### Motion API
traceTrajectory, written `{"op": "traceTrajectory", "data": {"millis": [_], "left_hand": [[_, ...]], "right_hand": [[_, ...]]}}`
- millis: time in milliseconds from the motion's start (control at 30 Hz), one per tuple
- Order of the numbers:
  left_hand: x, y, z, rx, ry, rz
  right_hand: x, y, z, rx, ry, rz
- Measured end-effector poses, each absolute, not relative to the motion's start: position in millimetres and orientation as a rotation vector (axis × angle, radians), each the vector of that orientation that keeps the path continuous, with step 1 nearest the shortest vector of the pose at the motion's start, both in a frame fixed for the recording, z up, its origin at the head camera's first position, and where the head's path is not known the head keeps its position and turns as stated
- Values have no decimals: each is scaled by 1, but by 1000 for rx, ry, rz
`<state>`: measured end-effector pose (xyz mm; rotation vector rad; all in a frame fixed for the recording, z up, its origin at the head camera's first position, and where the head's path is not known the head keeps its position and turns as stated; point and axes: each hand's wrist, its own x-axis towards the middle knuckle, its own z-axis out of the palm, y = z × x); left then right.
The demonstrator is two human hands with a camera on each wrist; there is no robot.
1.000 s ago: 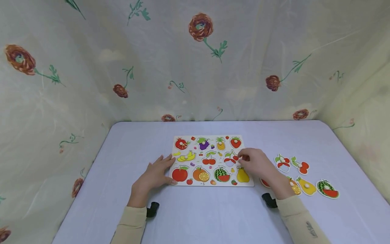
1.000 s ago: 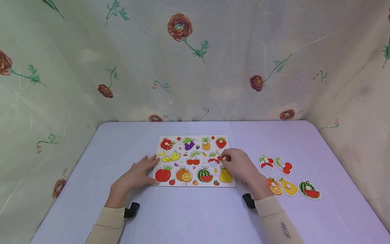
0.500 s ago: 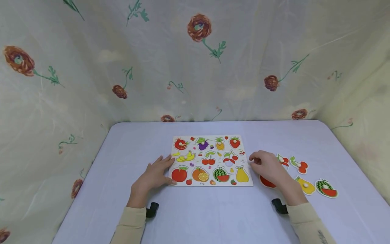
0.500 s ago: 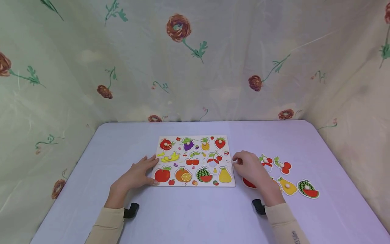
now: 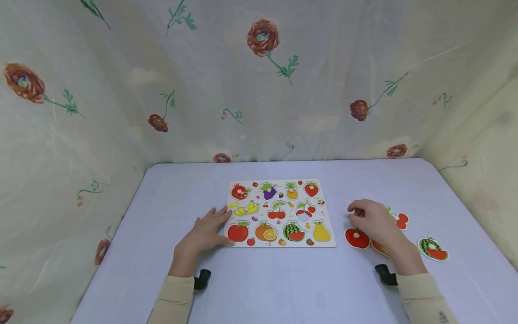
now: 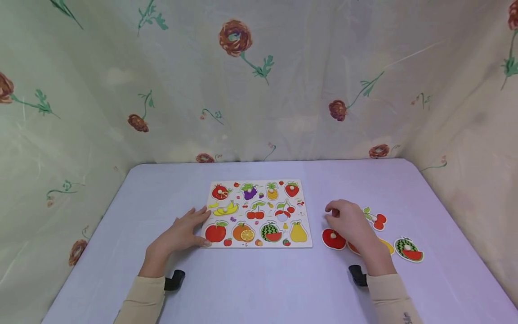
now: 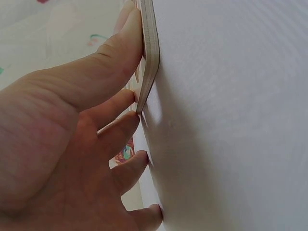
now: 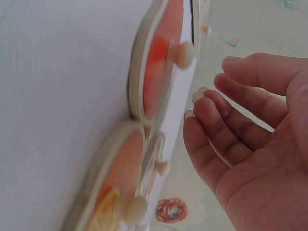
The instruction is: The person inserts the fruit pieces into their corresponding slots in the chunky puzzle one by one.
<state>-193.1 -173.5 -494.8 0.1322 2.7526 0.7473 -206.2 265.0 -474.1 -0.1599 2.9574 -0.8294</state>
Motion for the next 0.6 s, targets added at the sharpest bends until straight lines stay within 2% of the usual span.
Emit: {"op": "traceTrajectory", "data": {"millis": [600], "left_hand": [[-194,-173,-502,136,2770,753]], "right_hand": [[-204,307,-478,-78,2954,-841]]}}
